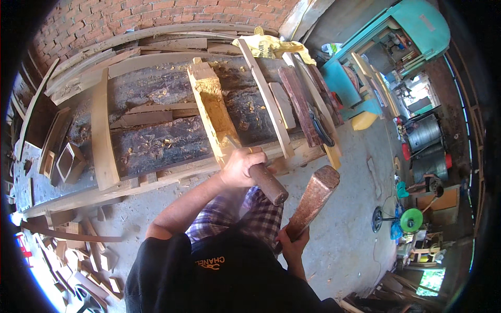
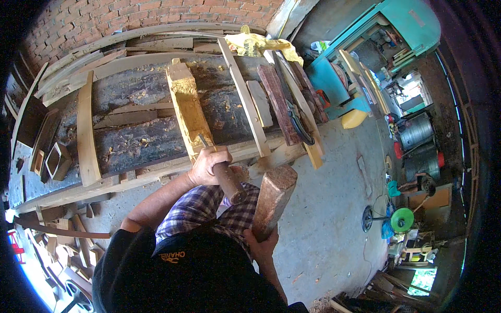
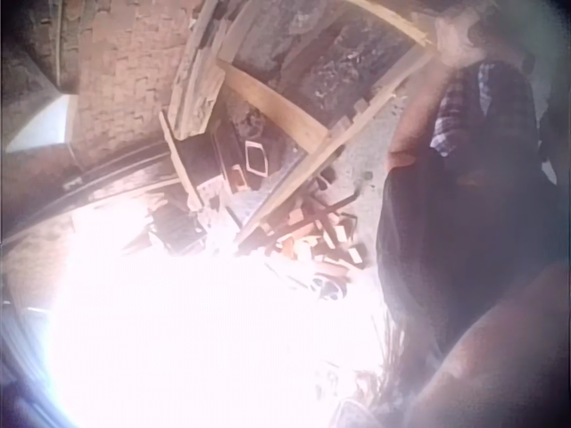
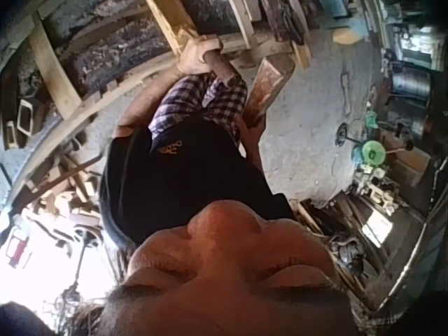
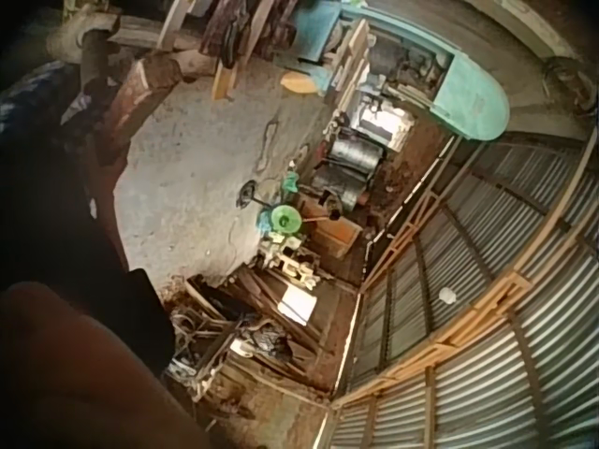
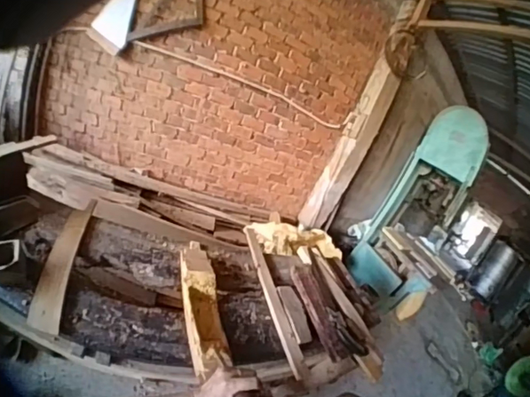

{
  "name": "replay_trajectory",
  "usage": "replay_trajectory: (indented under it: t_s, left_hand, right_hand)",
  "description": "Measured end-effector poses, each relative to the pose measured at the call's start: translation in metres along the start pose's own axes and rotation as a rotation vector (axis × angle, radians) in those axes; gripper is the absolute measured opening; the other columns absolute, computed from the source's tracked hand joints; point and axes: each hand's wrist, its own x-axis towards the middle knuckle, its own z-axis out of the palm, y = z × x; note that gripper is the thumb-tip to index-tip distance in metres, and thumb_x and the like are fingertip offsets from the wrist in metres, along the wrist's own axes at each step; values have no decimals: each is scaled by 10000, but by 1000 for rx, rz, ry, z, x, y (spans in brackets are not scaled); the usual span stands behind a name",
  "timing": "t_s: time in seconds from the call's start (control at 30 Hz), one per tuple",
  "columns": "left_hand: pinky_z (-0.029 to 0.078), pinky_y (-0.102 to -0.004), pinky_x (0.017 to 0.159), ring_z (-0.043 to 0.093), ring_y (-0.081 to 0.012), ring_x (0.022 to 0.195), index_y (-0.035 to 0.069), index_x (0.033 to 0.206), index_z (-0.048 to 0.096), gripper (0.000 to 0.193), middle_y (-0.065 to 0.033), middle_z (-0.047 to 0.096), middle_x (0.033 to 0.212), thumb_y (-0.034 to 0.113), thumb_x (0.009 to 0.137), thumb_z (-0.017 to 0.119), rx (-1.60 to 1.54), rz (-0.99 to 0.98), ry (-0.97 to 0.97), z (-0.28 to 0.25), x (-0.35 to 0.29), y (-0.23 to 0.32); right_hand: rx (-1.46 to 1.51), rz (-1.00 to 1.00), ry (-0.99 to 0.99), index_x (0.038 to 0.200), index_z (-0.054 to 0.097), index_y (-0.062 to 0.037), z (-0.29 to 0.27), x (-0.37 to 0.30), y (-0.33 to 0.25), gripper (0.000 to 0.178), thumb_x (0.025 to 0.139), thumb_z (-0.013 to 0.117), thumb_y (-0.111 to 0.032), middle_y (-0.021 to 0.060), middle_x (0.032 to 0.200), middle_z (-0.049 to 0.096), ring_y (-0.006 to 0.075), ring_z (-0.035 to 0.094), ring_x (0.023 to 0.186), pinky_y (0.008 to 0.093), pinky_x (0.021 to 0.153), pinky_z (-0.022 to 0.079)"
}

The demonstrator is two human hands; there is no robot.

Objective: The person chisels a piece of wood using a chisel and a wooden mallet on a workbench, then sets down the tools and feels the carved surface by hand.

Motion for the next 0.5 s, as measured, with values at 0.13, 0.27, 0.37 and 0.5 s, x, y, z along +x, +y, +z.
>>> replay_trajectory:
  t_s: [0.13, 0.27, 0.37, 0.5]
  left_hand:
    - [432, -418, 488, 591, -336, 548, 88, 728, 563, 268, -121, 558, 621, 237, 738, 786, 2, 10, -1, 2, -4, -4]
    - [431, -425, 505, 588, -338, 580, 73, 747, 573, 259, -122, 547, 641, 232, 729, 778, 10, 2, -25, 2, -2, -1]
    - [432, -415, 518, 584, -326, 598, 71, 757, 560, 281, -105, 531, 656, 238, 708, 780, 15, 14, -32, 1, -5, -4]
    - [432, -402, 523, 579, -312, 596, 72, 765, 548, 295, -90, 516, 661, 235, 681, 779, 24, 38, -29, 4, -5, -7]
  right_hand:
    - [9, -3, -17, 1189, 430, 20, 1, 1, -2, 474, 786, 678, -11, 85, 795, 583, 154, 599, 624, 288, 575, 520]
    - [16, -20, -20, 1192, 425, 25, 0, 1, 2, 494, 793, 696, -82, 86, 780, 581, 154, 592, 619, 287, 579, 510]
    - [79, 0, -43, 1192, 424, 23, 5, 1, -9, 513, 799, 706, -151, 81, 762, 582, 152, 584, 607, 278, 579, 496]
    - [145, -3, -44, 1193, 426, 13, 6, 0, -7, 557, 805, 725, -252, 69, 739, 591, 147, 575, 592, 263, 572, 474]
